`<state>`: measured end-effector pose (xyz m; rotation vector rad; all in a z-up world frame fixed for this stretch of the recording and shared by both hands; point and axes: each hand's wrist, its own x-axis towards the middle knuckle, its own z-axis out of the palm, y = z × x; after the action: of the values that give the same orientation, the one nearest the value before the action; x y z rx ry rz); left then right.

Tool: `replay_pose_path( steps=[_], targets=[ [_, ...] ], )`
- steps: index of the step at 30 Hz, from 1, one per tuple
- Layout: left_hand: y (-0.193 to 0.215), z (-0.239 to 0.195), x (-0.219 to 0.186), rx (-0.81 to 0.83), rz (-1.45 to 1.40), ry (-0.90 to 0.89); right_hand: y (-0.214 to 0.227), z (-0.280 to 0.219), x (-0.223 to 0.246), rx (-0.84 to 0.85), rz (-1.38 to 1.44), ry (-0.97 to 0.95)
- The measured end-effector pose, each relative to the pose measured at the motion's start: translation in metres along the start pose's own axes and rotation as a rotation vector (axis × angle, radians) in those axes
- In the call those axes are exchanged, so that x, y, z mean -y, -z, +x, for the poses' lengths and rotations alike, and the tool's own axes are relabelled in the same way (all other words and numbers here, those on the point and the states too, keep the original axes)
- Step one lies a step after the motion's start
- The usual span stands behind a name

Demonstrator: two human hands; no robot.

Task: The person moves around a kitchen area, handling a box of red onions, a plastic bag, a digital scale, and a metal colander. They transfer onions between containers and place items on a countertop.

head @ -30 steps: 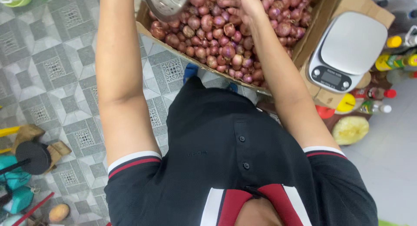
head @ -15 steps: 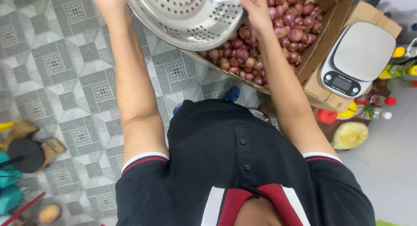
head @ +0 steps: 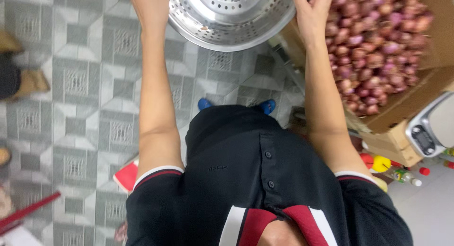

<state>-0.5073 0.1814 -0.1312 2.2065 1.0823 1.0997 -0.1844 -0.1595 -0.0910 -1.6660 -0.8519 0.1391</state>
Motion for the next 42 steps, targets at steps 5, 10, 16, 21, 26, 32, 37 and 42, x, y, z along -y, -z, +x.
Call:
replay_pose_path(
  steps=[5,10,16,21,26,32,37,42],
  targets=[
    [0.091,-0.08,0.063,0.025,0.004,0.154,-0.143,-0.036,-0.024,0.219,0.094,0.038],
    [0.108,-0.183,0.123,0.152,-0.014,0.528,-0.224,-0.11,-0.071,0.372,0.017,-0.374],
    [0.063,-0.313,0.137,0.226,0.111,0.508,-0.257,-0.183,-0.153,0.356,-0.046,-0.849],
    [0.027,-0.359,0.077,0.348,-0.031,0.511,-0.269,-0.194,-0.214,0.23,-0.113,-1.113],
    [-0.034,-0.354,0.058,0.421,-0.109,0.574,-0.263,-0.197,-0.282,0.089,-0.13,-1.344],
    [-0.112,-0.346,0.078,0.485,-0.152,0.605,-0.272,-0.189,-0.35,-0.089,-0.101,-1.503],
    [-0.147,-0.346,0.093,0.52,-0.209,0.63,-0.287,-0.193,-0.397,-0.266,-0.025,-1.665],
    [-0.18,-0.342,0.126,0.575,-0.202,0.6,-0.3,-0.216,-0.456,-0.569,0.125,-1.826]
  ],
)
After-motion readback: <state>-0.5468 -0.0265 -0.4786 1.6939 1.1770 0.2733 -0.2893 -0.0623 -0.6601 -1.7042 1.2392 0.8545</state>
